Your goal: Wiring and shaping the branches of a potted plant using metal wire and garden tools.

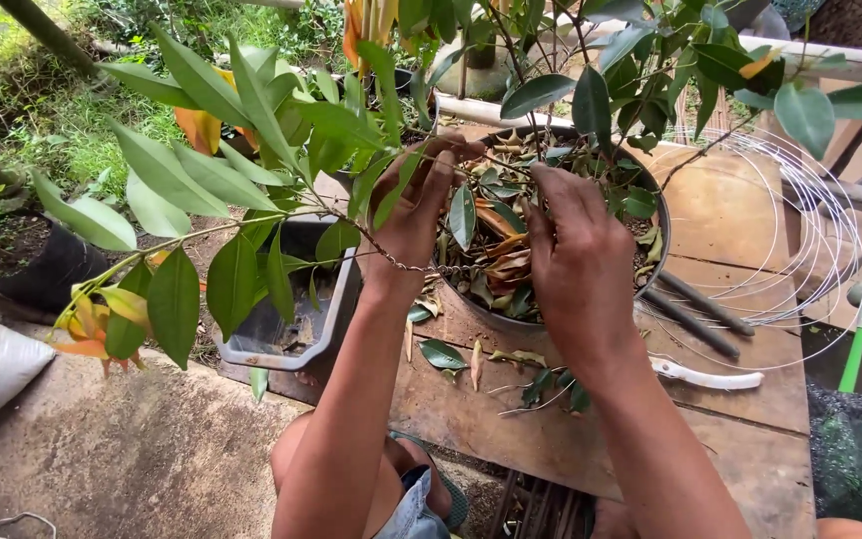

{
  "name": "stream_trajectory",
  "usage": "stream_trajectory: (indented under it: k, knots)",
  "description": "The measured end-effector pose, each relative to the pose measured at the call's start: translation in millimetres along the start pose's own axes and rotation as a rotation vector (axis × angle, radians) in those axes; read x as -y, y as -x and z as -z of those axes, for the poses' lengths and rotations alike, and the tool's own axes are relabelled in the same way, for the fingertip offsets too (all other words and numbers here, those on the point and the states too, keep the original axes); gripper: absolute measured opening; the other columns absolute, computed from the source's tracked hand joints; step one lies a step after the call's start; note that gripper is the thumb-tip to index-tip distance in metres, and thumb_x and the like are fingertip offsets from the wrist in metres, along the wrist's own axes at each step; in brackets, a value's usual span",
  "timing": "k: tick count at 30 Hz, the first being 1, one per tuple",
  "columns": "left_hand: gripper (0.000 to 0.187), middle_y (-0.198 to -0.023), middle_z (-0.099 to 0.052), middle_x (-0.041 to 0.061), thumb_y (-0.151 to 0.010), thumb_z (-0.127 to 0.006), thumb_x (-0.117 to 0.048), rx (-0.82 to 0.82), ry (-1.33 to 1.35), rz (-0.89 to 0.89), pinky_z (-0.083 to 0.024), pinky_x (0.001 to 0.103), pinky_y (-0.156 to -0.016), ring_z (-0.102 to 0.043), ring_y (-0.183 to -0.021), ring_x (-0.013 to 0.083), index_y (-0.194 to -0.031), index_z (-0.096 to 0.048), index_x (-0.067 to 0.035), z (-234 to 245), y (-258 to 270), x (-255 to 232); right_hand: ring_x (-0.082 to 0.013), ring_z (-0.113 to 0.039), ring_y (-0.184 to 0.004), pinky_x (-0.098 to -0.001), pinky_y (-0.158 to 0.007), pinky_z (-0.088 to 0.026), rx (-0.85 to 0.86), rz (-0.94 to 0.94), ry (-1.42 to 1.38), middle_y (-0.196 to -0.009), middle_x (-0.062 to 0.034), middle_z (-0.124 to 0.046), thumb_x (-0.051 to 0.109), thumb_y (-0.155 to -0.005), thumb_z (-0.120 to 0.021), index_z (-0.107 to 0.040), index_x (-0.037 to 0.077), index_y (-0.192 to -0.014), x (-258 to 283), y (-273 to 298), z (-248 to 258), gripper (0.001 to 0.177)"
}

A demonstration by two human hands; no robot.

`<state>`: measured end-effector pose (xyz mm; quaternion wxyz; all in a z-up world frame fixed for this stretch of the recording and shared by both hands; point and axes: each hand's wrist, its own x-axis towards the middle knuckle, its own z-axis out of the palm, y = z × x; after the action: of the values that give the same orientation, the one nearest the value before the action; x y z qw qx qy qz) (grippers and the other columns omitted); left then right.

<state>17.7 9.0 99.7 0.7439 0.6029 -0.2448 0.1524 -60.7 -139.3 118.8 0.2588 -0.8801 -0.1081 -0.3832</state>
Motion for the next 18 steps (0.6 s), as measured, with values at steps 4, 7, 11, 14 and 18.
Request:
stream_trajectory:
  k: [4, 7, 11, 14, 18]
  knots:
    - [0.024, -0.103, -0.076, 0.011, -0.108, -0.055, -0.029, -0.027, -0.338, 0.04, -0.056, 0.034, -0.08, -0.068, -0.091, 0.0207, -0.118, -0.073, -0.017, 9, 31, -10, -0.0386, -0.073, -0.082, -0.0509, -0.073, -0.064, 0.03, -0.022, -0.053, -0.121, -0.0281, -0.066, 0.0, -0.104, -0.06, -0.06, -0.001, -0.139, -5, 12, 8, 0.035]
    - [0.024, -0.104, -0.075, 0.006, -0.106, -0.054, -0.02, -0.13, -0.45, 0.294, -0.054, 0.033, -0.083, -0.065, -0.09, 0.0181, -0.12, -0.073, -0.021, 10, 64, -16, -0.0452, -0.073, -0.087, -0.0523, -0.066, -0.064, -0.031, 0.009, -0.071, -0.121, -0.0321, -0.066, -0.004, -0.103, -0.062, -0.057, -0.004, -0.141, -7, 16, 16, 0.038]
    - [0.041, -0.123, -0.057, 0.011, -0.103, -0.046, -0.033, -0.247, -0.562, 0.288, -0.044, 0.047, -0.104, -0.054, -0.117, 0.0257, -0.139, -0.051, -0.012, -1, 99, 8, -0.0351, -0.072, -0.089, -0.0367, -0.064, -0.064, -0.089, 0.111, -0.066, -0.128, -0.0278, -0.069, -0.009, -0.095, -0.07, -0.057, -0.003, -0.141, 3, 32, 21, 0.048]
    - [0.067, -0.157, -0.039, 0.016, -0.099, -0.038, -0.035, -0.152, -0.347, 0.429, -0.035, 0.043, -0.114, -0.043, -0.141, 0.0283, -0.159, -0.023, -0.008, -17, 94, 9, -0.0195, -0.074, -0.08, -0.0222, -0.06, -0.063, -0.075, 0.134, -0.091, -0.129, -0.0226, -0.072, -0.009, -0.09, -0.074, -0.061, -0.001, -0.132, 15, 46, 26, 0.045]
    - [0.066, -0.169, -0.025, 0.016, -0.103, -0.032, -0.019, -0.186, -0.201, 0.35, -0.024, 0.035, -0.119, -0.031, -0.152, 0.0272, -0.163, -0.011, -0.004, -31, 91, 26, -0.0198, -0.075, -0.076, -0.0261, -0.059, -0.052, -0.307, 0.075, -0.149, -0.087, -0.0074, -0.077, -0.014, -0.09, -0.062, -0.057, 0.004, -0.08, -6, 84, 40, 0.021]
